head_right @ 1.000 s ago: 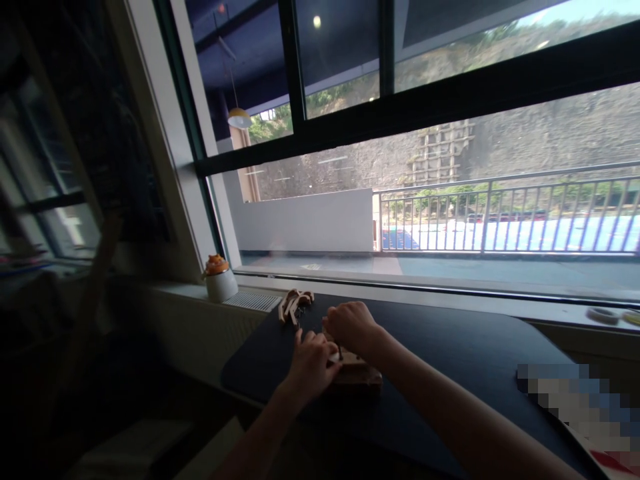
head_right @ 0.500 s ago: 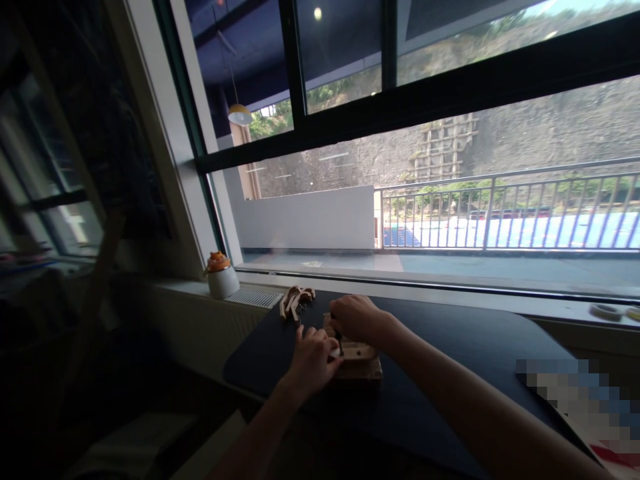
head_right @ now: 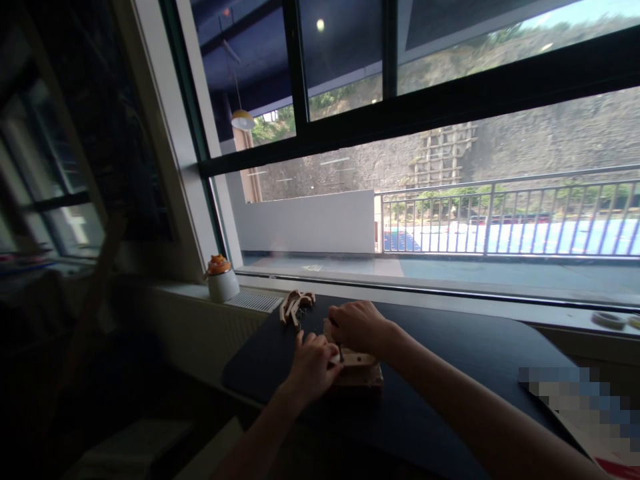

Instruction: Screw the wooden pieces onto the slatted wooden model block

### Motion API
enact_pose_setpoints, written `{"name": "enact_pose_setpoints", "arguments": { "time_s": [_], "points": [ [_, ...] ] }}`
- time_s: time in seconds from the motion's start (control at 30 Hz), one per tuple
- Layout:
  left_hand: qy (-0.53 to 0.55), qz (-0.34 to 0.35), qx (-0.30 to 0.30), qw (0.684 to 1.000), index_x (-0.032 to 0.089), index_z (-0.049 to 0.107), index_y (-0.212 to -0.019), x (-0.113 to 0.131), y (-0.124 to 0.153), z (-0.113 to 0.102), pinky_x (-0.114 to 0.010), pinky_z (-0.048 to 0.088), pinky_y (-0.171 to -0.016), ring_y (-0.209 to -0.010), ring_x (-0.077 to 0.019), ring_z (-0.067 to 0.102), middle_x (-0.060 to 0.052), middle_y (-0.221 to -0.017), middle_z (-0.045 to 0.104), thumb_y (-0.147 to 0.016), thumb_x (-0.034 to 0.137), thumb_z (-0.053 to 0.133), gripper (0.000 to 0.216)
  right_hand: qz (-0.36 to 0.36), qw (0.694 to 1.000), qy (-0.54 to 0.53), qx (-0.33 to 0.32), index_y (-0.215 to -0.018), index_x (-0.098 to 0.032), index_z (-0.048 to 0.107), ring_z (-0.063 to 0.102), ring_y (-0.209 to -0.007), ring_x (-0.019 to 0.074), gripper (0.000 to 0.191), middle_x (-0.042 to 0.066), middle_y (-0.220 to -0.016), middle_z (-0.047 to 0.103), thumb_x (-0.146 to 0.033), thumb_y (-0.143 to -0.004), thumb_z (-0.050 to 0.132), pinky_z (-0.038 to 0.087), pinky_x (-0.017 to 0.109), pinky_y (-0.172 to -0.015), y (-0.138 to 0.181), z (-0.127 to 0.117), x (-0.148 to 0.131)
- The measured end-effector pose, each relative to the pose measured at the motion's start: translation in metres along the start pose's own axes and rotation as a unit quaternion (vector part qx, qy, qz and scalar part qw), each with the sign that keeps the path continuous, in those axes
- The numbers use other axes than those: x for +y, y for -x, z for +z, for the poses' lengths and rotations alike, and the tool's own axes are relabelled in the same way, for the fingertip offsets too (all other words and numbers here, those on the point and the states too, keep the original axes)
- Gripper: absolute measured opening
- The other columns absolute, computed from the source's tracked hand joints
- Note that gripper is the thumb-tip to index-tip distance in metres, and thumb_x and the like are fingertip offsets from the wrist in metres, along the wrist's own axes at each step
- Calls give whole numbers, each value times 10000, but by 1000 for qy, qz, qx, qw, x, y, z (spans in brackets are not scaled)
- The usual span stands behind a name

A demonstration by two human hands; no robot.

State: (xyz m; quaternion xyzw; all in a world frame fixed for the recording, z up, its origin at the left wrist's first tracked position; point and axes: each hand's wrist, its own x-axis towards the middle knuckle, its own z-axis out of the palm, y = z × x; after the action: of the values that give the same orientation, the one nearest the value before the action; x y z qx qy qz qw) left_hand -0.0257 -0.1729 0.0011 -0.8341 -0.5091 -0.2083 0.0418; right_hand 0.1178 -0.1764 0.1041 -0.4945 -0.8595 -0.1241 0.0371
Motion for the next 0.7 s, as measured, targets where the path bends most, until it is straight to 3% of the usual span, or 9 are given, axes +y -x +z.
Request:
{"name": "enact_pose_setpoints", "arguments": {
  "time_s": [0.13, 0.47, 0.7],
  "points": [
    [-8, -3, -6, 1000, 242, 673, -890, 1, 0, -2, -512, 206, -1014, -980, -259, 498, -57, -923, 612, -785, 386, 583, 199, -16, 1000, -12, -5, -944, -189, 618, 666, -776, 207, 207, 77, -872, 711, -280, -888, 441, 392, 254, -593, -1, 1, 0],
    [-17, -2, -14, 1000, 238, 676, -892, 3, 1, -3, -508, 198, -1017, -983, -260, 499, -59, -919, 615, -785, 390, 583, 208, 66, 998, 14, 4, -917, -125, 646, 670, -804, 270, 403, 160, -830, 703, -358, -941, 318, 438, 325, -635, -3, 11, 3],
    [-21, -5, -17, 1000, 248, 673, -902, 3, 0, -4, -512, 193, -1020, -993, -254, 498, -55, -938, 613, -790, 393, 584, 204, -9, 1000, -1, -13, -971, -170, 631, 668, -801, 211, 258, 102, -906, 705, -288, -908, 411, 436, 267, -628, 0, -3, -4]
  ]
}}
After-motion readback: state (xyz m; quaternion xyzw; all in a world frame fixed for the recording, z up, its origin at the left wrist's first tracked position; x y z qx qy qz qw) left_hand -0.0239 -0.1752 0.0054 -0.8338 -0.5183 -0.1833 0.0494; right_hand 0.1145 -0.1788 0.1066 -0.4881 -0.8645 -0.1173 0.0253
